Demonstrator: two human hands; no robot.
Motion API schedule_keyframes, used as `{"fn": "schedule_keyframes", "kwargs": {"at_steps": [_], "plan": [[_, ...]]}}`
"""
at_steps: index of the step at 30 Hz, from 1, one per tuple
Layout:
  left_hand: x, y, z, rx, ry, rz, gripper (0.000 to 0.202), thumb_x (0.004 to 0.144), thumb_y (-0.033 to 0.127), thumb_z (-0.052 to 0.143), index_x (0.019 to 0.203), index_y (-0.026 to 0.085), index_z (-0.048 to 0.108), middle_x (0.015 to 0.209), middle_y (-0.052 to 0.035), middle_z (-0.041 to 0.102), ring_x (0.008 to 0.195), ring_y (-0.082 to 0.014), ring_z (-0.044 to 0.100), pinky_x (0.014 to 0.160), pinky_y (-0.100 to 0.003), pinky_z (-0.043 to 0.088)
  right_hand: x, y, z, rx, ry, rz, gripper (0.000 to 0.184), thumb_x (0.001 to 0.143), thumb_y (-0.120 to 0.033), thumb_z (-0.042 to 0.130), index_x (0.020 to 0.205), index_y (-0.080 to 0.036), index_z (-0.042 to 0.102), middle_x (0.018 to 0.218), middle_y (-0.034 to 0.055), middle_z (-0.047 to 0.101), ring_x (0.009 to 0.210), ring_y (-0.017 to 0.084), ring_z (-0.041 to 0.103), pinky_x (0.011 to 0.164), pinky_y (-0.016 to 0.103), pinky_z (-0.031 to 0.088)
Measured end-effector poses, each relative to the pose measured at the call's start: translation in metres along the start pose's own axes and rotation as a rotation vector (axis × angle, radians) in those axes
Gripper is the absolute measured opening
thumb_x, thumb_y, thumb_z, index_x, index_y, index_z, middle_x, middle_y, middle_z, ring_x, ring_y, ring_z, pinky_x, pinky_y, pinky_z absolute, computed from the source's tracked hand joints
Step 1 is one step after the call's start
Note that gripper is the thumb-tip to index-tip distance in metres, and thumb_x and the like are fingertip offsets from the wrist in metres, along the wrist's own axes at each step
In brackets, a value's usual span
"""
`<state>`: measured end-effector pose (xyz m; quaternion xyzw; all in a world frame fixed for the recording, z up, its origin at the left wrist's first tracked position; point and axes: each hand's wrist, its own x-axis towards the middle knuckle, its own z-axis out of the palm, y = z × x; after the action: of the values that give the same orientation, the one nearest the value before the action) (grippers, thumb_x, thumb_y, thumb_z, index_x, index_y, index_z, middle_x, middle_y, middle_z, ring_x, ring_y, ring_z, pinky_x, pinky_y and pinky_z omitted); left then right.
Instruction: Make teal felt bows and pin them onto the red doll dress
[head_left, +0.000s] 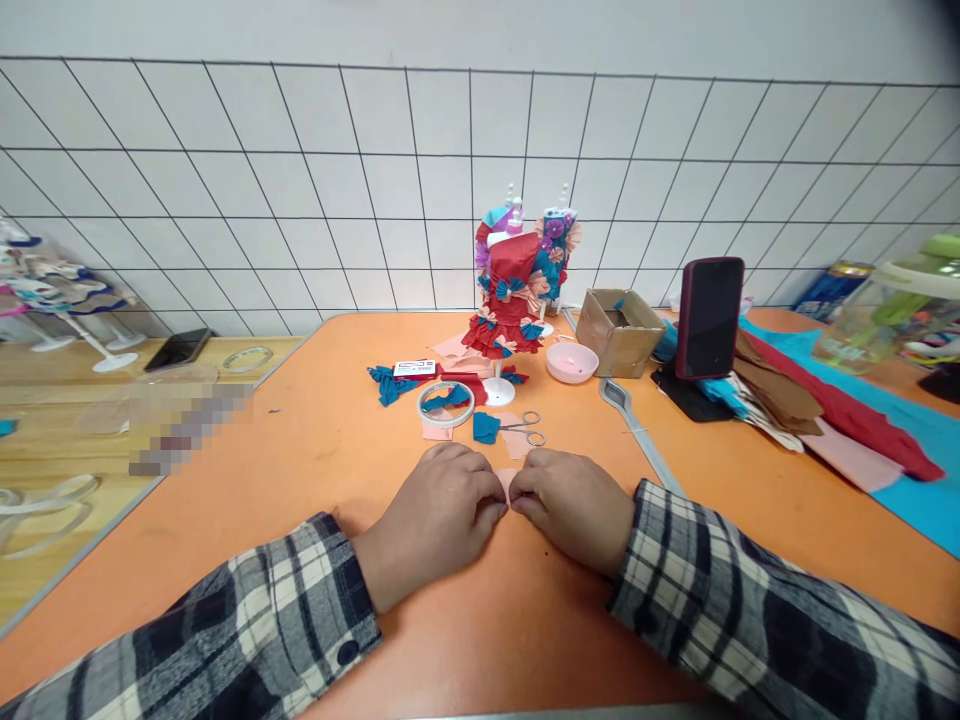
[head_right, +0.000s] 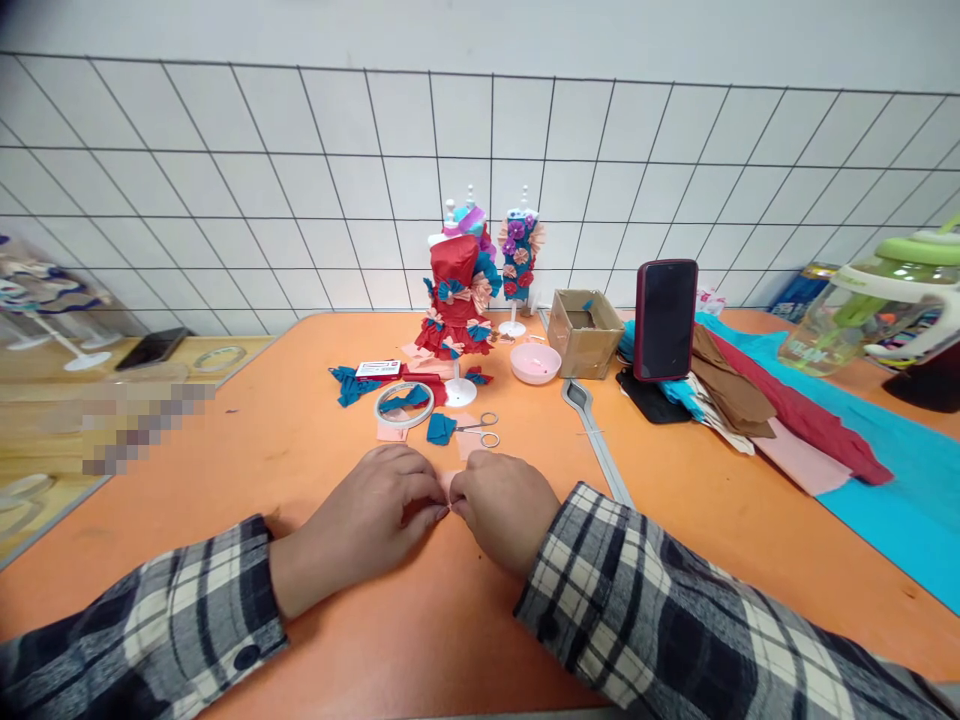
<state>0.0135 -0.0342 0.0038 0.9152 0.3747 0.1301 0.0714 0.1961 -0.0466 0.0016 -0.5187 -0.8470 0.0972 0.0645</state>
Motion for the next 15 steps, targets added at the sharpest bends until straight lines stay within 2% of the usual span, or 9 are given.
{"fn": "schedule_keyframes", "kwargs": {"at_steps": [3,9,15], "plan": [[-0.0001,0.0016,-0.0005,0.005,0.002,-0.021,0.017,0.084,0.034,0.057,0.082,0.022,0.069,0.077,-0.0035,0.066,0.083,-0.0218,0.057,0.08,-0.038,0.039,-0.0005,-0.0004,0.0005,-0.025,-0.001,-0.009,0.019,0.087,-0.027,0.051,0.082,-0.025,0.069,0.083,0.0017,0.065,0.076,0.015,0.058,0.061,0.026,0.031],[0.0018,0.0027,-0.002,0.036,-0.001,0.005,0.014,0.083,0.02,0.055,0.082,0.023,0.069,0.077,-0.0012,0.068,0.082,-0.0203,0.057,0.082,-0.038,0.037,-0.0011,-0.0008,-0.0002,0.019,0.023,0.038,0.016,0.088,-0.032,0.052,0.089,-0.029,0.067,0.081,-0.0017,0.069,0.076,0.016,0.06,0.06,0.026,0.029],[0.0001,0.0009,-0.0008,0.035,0.003,-0.023,0.013,0.084,0.026,0.056,0.083,0.022,0.068,0.082,-0.0028,0.067,0.086,-0.0216,0.056,0.083,-0.039,0.038,0.0012,0.0003,0.0007,0.027,-0.012,0.016,0.021,0.089,-0.029,0.051,0.085,-0.027,0.071,0.08,0.0015,0.066,0.076,0.016,0.059,0.063,0.027,0.033]]}}
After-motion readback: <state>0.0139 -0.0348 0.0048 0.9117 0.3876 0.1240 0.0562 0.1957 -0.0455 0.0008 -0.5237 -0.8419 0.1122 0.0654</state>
